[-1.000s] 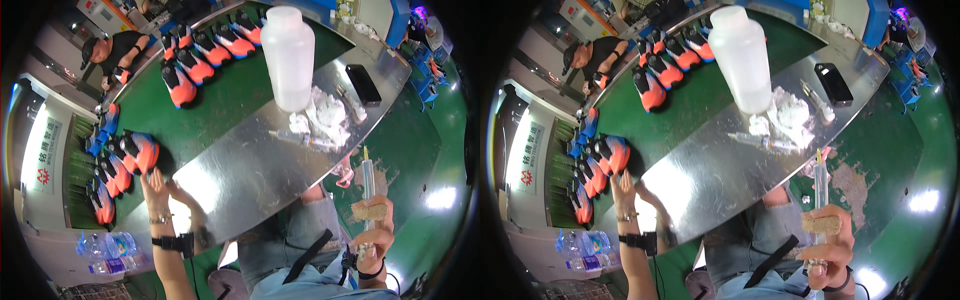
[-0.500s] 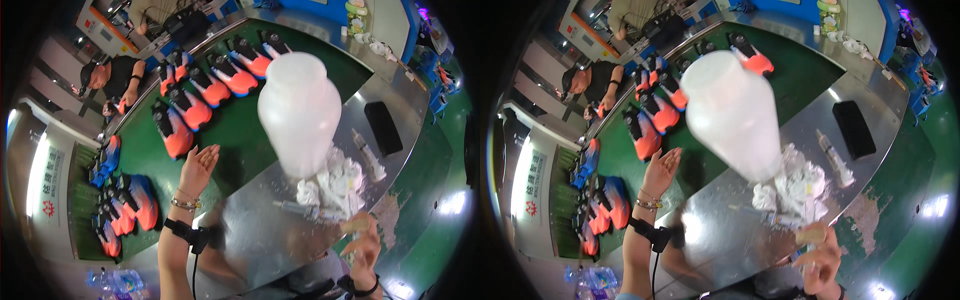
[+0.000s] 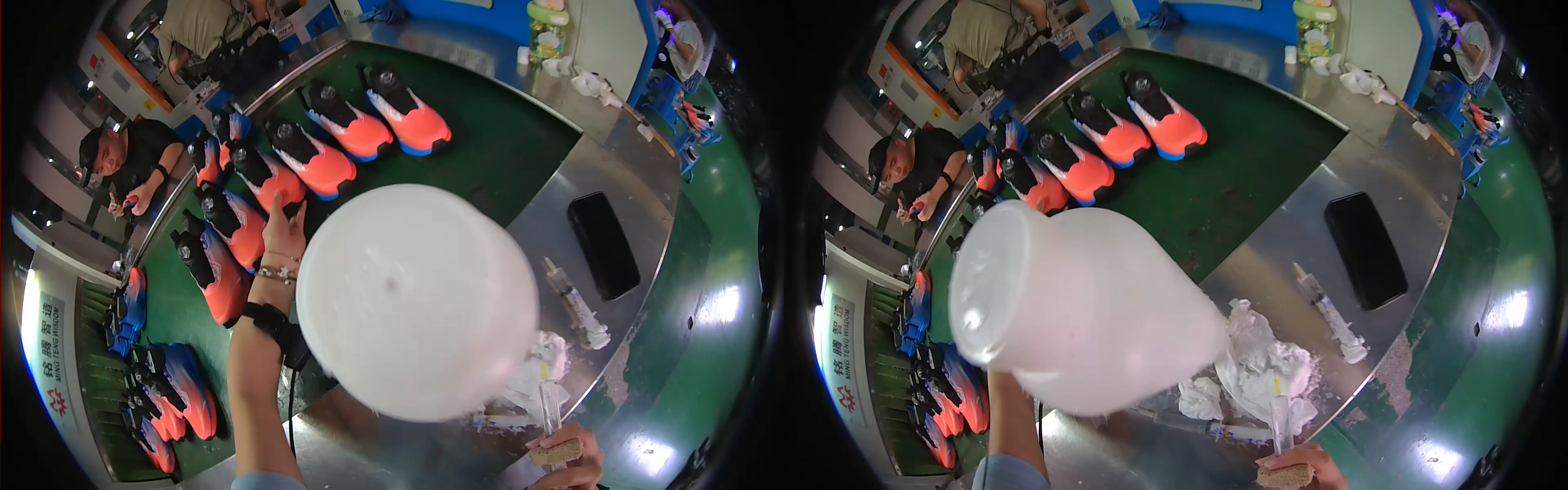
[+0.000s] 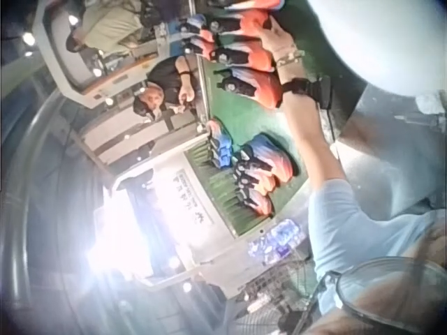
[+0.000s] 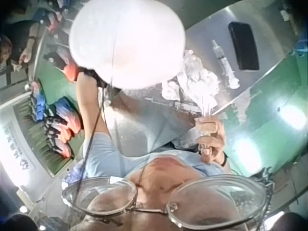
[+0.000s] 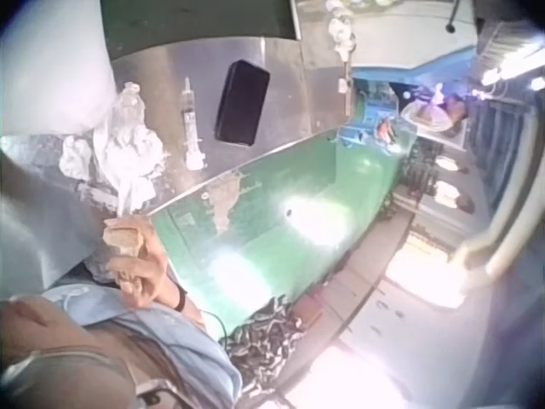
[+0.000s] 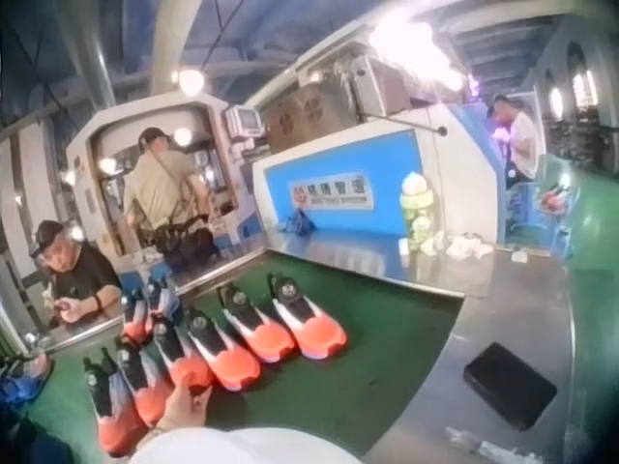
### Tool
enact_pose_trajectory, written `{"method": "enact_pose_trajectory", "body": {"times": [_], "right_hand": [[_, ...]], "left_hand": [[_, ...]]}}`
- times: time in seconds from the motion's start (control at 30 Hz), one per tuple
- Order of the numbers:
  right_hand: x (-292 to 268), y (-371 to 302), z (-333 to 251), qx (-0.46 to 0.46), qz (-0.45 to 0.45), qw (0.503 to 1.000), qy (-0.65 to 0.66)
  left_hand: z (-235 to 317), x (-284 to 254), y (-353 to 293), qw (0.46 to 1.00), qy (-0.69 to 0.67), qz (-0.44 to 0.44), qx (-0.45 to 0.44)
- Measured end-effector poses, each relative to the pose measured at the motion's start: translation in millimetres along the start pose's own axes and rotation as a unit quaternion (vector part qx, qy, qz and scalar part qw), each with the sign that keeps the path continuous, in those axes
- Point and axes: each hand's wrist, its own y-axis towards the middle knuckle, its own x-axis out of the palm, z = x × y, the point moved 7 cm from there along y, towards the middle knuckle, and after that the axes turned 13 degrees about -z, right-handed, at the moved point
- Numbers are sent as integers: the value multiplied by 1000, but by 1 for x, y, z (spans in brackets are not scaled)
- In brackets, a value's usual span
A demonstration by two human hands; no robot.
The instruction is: Applying glue to the edges of sneaker soles using a syringe and sponge.
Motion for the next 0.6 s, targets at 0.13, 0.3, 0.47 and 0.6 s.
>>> {"method": "enact_pose_trajectory", "body": {"times": [0.13,0.3,0.47,0.6], "right_hand": [[-7,-12,-21,-21,15,999,23],[-1,-34,-11,-1,45,998,32],[4,-26,5,-86,38,994,50],[12,-18,-4,-69,14,998,2]], "left_hand": [[28,39,-68,991,-58,-116,-19],[60,12,-269,991,22,-116,-62],[73,-54,-536,986,-54,40,-154],[67,-82,-706,975,-13,125,-183]]}}
